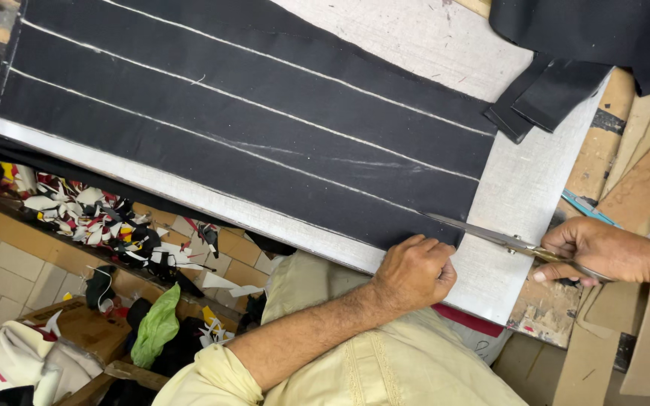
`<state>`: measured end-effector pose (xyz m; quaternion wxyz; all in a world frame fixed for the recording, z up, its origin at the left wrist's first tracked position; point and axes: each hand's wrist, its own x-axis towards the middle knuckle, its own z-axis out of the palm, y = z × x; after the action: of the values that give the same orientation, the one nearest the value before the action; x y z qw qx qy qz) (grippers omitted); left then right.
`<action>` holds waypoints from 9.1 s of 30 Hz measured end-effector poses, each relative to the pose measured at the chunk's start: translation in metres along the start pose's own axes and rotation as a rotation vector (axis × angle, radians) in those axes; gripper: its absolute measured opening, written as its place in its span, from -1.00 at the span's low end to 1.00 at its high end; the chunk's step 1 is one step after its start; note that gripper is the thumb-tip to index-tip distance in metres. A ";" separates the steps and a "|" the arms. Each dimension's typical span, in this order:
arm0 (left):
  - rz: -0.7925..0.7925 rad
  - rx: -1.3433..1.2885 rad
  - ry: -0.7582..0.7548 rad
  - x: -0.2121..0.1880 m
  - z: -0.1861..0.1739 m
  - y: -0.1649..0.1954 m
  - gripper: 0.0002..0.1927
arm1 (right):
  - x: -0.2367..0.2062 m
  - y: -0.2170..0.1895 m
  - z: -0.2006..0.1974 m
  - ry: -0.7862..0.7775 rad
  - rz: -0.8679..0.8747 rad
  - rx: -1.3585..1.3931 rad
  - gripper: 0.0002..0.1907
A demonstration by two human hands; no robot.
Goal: The person uses large shears to cut a black fabric with white chalk lines laid on a white work surface. They follow the marked lines to separate the fabric into long strips and smaller pieces, adjusting the fabric as needed.
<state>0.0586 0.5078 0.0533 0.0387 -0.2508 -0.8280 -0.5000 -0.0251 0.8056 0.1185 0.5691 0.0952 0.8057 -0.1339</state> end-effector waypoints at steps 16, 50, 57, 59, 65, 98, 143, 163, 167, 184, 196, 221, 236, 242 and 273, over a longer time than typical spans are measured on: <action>0.047 -0.040 -0.013 -0.005 -0.014 0.000 -0.80 | -0.004 -0.052 0.007 0.029 -0.012 0.022 -0.51; 0.055 -0.244 -0.056 -0.016 -0.033 -0.016 -0.81 | 0.022 -0.142 0.005 -0.010 -0.181 0.049 -0.52; 0.063 -0.266 -0.072 -0.019 -0.033 -0.017 -0.78 | 0.031 -0.173 0.008 0.007 -0.354 0.062 -0.52; 0.055 -0.297 -0.059 -0.017 -0.036 -0.017 -0.79 | 0.028 -0.182 0.007 0.017 -0.298 0.011 -0.50; -0.277 -0.380 -0.210 -0.025 -0.087 -0.019 -0.61 | 0.021 -0.192 0.009 -0.055 -0.246 0.143 -0.62; -0.872 -0.727 0.215 -0.053 -0.187 -0.093 -0.81 | 0.029 -0.267 0.018 -0.014 -0.271 0.090 -0.55; -0.838 -0.672 0.573 -0.073 -0.338 -0.155 -0.78 | 0.042 -0.427 0.036 -0.035 -0.323 0.200 -0.61; -0.762 -0.721 0.482 -0.082 -0.348 -0.184 -0.82 | 0.050 -0.518 0.035 -0.013 -0.304 0.118 -0.54; -0.758 -0.704 0.453 -0.083 -0.351 -0.186 -0.82 | 0.044 -0.526 0.033 -0.007 -0.273 0.111 -0.58; -0.753 -0.744 0.376 -0.087 -0.371 -0.183 -0.85 | 0.049 -0.588 0.036 -0.026 -0.349 0.112 -0.57; -0.706 -0.809 0.409 -0.092 -0.372 -0.190 -0.85 | 0.058 -0.630 0.037 -0.013 -0.351 0.105 -0.58; -0.675 -0.824 0.351 -0.101 -0.381 -0.191 -0.83 | 0.067 -0.710 0.050 -0.033 -0.448 0.124 -0.58; -0.668 -0.768 0.338 -0.102 -0.381 -0.195 -0.83 | 0.074 -0.748 0.055 0.017 -0.483 0.116 -0.60; -0.682 -0.760 0.317 -0.103 -0.379 -0.193 -0.83 | 0.082 -0.752 0.051 -0.047 -0.523 0.126 -0.61; 0.023 -1.303 -0.263 0.324 -0.146 0.031 -0.66 | -0.061 -0.104 0.139 1.468 0.128 0.949 -0.63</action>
<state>-0.2364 0.5176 0.2533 -0.2167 -0.2907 -0.3517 -0.8630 0.0871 0.6622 0.1433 -0.1862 0.4290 0.8209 -0.3276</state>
